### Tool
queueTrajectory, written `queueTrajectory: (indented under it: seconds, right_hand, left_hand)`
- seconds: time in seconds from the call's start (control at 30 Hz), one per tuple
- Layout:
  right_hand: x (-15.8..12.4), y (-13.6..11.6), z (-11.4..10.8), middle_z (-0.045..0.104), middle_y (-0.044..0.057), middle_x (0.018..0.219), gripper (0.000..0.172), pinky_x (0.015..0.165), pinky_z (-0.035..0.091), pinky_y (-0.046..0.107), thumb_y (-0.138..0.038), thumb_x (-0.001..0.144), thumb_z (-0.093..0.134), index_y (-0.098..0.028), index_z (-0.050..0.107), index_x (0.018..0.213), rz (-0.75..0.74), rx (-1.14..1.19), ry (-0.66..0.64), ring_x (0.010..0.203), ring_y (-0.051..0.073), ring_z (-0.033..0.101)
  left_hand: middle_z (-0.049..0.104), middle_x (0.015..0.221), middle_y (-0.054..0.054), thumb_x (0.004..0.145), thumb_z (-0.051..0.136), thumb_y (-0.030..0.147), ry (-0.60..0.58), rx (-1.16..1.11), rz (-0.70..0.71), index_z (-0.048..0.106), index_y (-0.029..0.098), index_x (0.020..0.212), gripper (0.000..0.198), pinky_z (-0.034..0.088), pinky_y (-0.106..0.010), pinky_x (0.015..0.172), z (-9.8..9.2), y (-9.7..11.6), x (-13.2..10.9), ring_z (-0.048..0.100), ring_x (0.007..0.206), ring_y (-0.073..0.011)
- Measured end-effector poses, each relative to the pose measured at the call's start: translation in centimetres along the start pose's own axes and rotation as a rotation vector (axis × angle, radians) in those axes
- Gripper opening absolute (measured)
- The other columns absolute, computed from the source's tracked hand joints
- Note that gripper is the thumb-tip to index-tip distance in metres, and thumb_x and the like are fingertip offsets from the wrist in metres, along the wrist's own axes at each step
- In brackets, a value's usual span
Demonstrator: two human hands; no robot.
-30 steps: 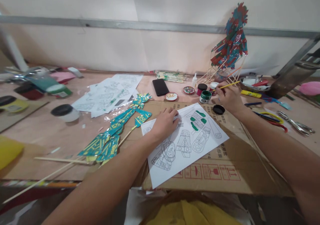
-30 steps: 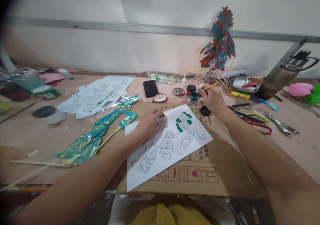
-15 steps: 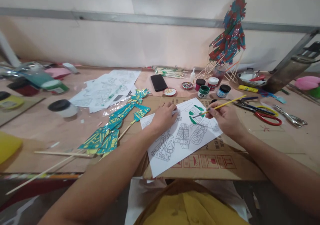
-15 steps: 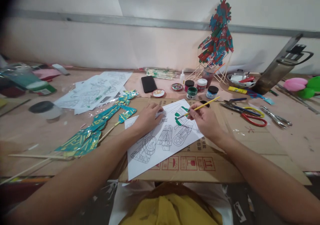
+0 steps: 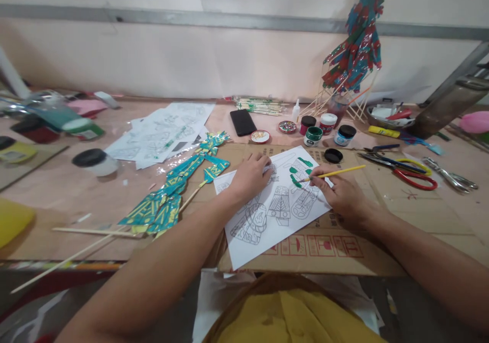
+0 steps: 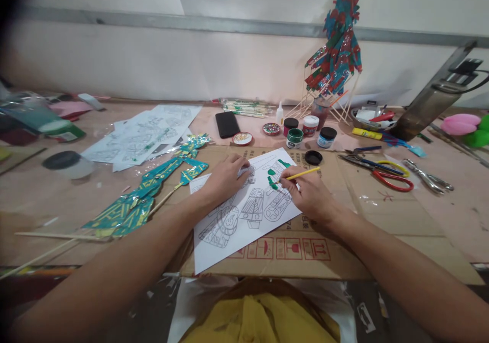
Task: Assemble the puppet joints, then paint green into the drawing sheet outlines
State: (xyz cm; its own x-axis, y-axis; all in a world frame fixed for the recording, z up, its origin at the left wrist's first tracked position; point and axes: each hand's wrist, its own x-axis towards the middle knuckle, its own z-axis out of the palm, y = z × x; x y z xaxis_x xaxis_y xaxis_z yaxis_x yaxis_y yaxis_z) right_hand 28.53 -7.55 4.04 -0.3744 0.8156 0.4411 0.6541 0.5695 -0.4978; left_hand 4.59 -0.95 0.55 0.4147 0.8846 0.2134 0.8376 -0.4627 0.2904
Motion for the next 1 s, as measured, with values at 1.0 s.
queueTrajectory:
  seconds: [1.0]
  right_hand:
    - [0.3,0.5,0.5,0.070,0.004,0.083,0.014,0.074,0.049,0.032,-0.025,0.093,0.050,-0.022,0.061,0.085,-0.039,0.055,0.055,0.079,0.019,0.063]
  left_hand:
    - [0.062,0.114,-0.012,0.092,0.053,0.025,-0.009,-0.012,-0.009,0.061,0.017,0.107,0.019,0.045,-0.042,0.096,-0.1,0.1,0.0,0.057,0.108,-0.0278]
